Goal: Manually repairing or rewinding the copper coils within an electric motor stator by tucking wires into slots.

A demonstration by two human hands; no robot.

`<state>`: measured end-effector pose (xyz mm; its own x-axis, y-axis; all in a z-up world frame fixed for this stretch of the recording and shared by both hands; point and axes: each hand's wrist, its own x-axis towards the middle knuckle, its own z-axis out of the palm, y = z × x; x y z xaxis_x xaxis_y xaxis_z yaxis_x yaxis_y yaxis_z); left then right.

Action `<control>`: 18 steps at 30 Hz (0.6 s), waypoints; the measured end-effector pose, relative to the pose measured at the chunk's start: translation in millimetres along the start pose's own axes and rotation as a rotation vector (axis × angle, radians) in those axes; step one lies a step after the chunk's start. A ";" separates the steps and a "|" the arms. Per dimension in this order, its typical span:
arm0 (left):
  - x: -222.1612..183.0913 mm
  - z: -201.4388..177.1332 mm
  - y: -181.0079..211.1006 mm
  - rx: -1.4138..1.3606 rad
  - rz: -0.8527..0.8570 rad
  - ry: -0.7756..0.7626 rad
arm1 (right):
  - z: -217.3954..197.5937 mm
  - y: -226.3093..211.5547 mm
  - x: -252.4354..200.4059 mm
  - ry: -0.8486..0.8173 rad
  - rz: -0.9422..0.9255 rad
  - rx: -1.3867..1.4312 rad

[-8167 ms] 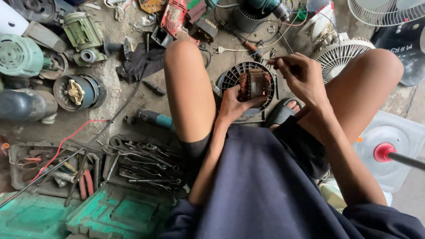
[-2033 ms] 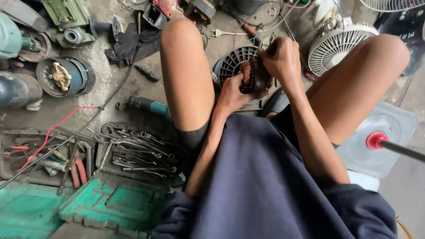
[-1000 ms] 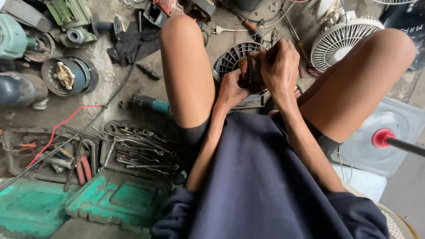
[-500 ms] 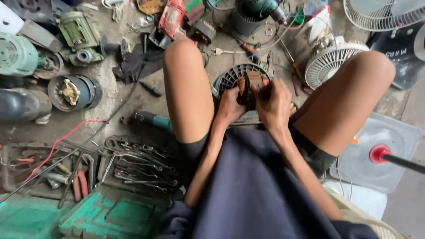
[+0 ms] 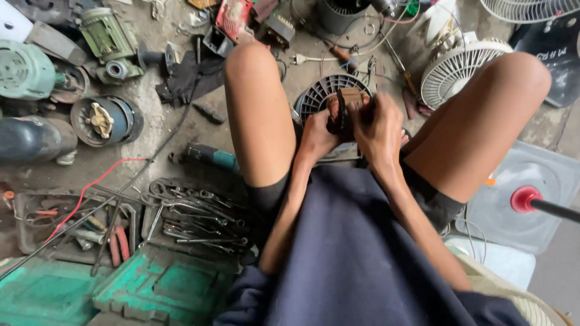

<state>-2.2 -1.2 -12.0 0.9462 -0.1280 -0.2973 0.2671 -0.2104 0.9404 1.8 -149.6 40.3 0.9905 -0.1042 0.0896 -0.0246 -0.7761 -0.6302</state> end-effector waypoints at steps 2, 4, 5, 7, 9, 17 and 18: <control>-4.6 6.8 -9.1 0.058 -0.037 -0.027 | -9.2 -0.4 -27.4 -0.059 0.128 0.011; 7.6 0.7 -6.4 0.027 0.011 -0.012 | 6.6 10.0 8.8 -0.034 0.062 0.015; 4.0 -0.4 -7.1 0.000 0.052 -0.003 | 12.9 16.2 16.1 -0.011 0.004 0.020; -8.1 5.2 -13.1 -0.015 0.019 -0.008 | 3.9 4.8 -0.4 -0.019 0.013 -0.006; 3.5 0.9 -8.9 -0.022 0.073 0.019 | -1.8 -4.4 0.1 0.037 -0.046 -0.022; -1.6 2.3 -3.7 0.070 -0.055 -0.052 | -3.2 1.0 1.7 -0.020 0.023 0.023; 1.6 4.2 -2.7 0.067 -0.021 -0.026 | -6.7 5.0 -5.3 -0.002 -0.016 0.026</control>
<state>-2.2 -4.9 -15.7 0.9352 -0.1473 -0.3221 0.2733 -0.2780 0.9209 -4.5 -157.0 41.8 0.9910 -0.0907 0.0980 -0.0056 -0.7614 -0.6482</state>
